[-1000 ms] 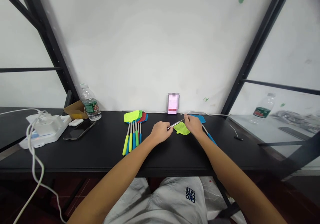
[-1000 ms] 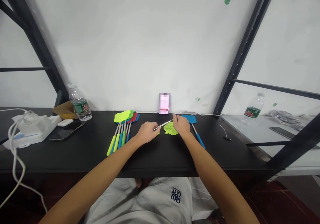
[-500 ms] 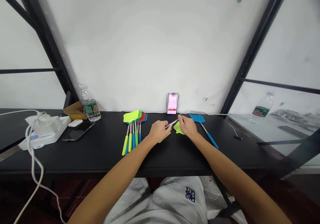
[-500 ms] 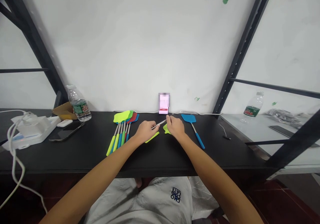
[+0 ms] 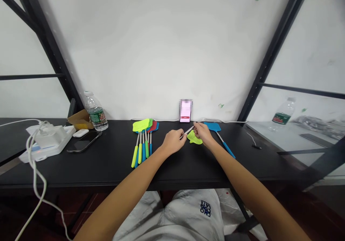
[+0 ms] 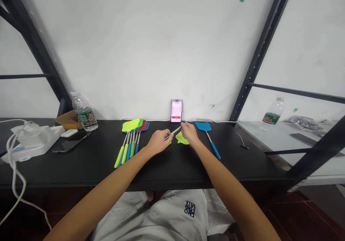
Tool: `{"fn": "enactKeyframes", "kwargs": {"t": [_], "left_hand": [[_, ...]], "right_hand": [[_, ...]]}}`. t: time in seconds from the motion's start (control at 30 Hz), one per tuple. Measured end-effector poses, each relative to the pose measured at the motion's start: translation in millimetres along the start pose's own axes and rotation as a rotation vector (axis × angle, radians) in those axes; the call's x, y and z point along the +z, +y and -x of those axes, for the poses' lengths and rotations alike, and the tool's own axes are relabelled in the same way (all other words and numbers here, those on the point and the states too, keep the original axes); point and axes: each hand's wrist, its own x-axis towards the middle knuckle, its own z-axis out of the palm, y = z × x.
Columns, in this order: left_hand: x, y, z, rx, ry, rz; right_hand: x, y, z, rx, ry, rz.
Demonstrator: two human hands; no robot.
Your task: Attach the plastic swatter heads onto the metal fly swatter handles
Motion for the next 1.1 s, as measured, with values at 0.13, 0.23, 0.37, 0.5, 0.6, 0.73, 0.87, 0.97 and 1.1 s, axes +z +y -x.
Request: {"fn": "enactKeyframes", "kwargs": {"t": [0.13, 0.23, 0.37, 0.5, 0.6, 0.73, 0.87, 0.97, 1.1], "left_hand": [[-1.7, 2, 1, -0.002, -0.021, -0.008], [-3.9, 3, 1, -0.020, -0.036, -0.031], [-6.3, 3, -1, -0.053, -0.058, -0.082], [-5.2, -2, -2, -0.144, -0.107, -0.152], [-2.8, -7, -2, -0.194, -0.244, -0.193], [-0.5, -11, -2, -0.196, -0.345, -0.186], [0.3, -11, -2, -0.188, -0.336, -0.171], [0.1, -10, -2, -0.183, -0.301, -0.144], [-0.4, -9, -2, -0.177, -0.274, -0.124]], "right_hand": [[-1, -1, 1, 0.033, -0.080, -0.105], [-6, 2, -4, 0.027, -0.074, -0.160], [-21, 2, -15, 0.056, 0.047, -0.250], [-41, -7, -22, 0.065, 0.235, -0.309], [-51, -11, -24, 0.066, 0.348, -0.313], [-54, -9, -26, 0.068, 0.382, -0.280], [-49, -3, -25, 0.050, 0.317, -0.234], [-44, 2, -26, 0.036, 0.272, -0.204], [-41, 8, -26, 0.030, 0.235, -0.192]]}}
